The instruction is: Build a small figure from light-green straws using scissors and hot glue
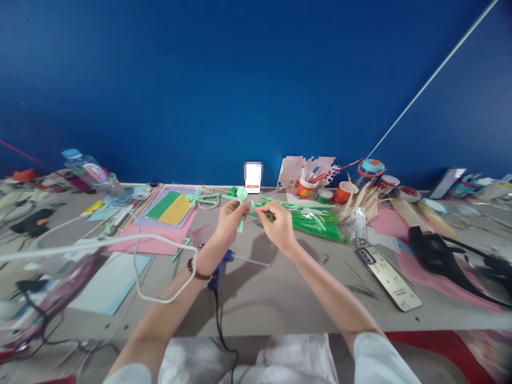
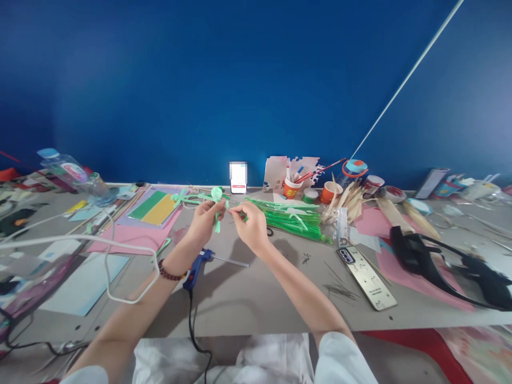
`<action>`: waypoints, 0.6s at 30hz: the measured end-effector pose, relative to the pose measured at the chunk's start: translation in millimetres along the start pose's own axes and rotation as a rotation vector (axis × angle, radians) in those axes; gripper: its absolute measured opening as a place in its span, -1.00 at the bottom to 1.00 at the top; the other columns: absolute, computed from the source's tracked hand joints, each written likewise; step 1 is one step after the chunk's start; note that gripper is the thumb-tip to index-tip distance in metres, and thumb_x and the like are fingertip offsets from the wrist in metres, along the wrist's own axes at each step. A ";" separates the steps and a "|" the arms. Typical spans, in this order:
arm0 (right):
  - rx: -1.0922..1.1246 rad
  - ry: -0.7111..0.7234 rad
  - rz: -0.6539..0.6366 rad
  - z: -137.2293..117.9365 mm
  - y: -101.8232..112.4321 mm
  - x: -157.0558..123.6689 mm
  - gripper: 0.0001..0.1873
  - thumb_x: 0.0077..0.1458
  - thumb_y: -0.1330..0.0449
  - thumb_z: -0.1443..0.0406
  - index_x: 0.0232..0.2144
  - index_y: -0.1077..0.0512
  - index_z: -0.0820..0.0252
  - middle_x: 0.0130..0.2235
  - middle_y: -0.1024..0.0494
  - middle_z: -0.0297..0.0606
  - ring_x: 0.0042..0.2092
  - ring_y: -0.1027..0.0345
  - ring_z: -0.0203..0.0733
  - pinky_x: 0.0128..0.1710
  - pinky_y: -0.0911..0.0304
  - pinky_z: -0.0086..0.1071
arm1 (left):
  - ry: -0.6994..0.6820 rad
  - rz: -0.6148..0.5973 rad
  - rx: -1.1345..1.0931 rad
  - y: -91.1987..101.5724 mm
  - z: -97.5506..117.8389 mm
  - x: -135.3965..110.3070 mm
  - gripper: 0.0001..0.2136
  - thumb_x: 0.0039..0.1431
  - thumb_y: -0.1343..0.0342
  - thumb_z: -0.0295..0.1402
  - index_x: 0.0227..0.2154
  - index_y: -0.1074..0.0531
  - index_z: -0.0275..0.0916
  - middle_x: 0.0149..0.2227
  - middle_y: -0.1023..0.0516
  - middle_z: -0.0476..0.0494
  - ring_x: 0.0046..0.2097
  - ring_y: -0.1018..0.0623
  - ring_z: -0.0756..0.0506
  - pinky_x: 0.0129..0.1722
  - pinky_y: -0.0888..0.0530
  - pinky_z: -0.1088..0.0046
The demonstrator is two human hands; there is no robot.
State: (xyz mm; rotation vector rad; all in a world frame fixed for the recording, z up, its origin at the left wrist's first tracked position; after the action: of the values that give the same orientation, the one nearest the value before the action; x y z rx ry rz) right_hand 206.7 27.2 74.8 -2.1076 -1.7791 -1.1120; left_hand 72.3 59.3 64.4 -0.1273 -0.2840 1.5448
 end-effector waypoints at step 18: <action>-0.022 0.110 -0.038 0.9 24.5 21.2 -0.87 0.07 -0.18 0.23 -0.46 -0.46 0.13 -0.39 -0.52 -0.24 -0.27 -0.38 -0.14 -0.21 -0.27 -0.27 | 0.085 -0.132 -0.141 -5.9 2.2 -5.9 -0.77 -0.17 -0.29 -0.26 -0.56 -0.42 -0.30 -0.63 -0.34 0.03 -0.61 -0.30 0.09 -0.60 -0.23 0.52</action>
State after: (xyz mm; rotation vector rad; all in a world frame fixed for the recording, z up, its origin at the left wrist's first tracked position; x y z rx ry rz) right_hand 229.5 37.6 95.4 -1.9908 -1.7708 -1.2375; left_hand 77.4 53.0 67.4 -0.2791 -0.3278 1.3848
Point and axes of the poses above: each hand's wrist, its own x-axis towards the middle knuckle, its own y-axis out of the back of the hand, z = x × y, the point moved 4 cm from there along x, towards the middle knuckle
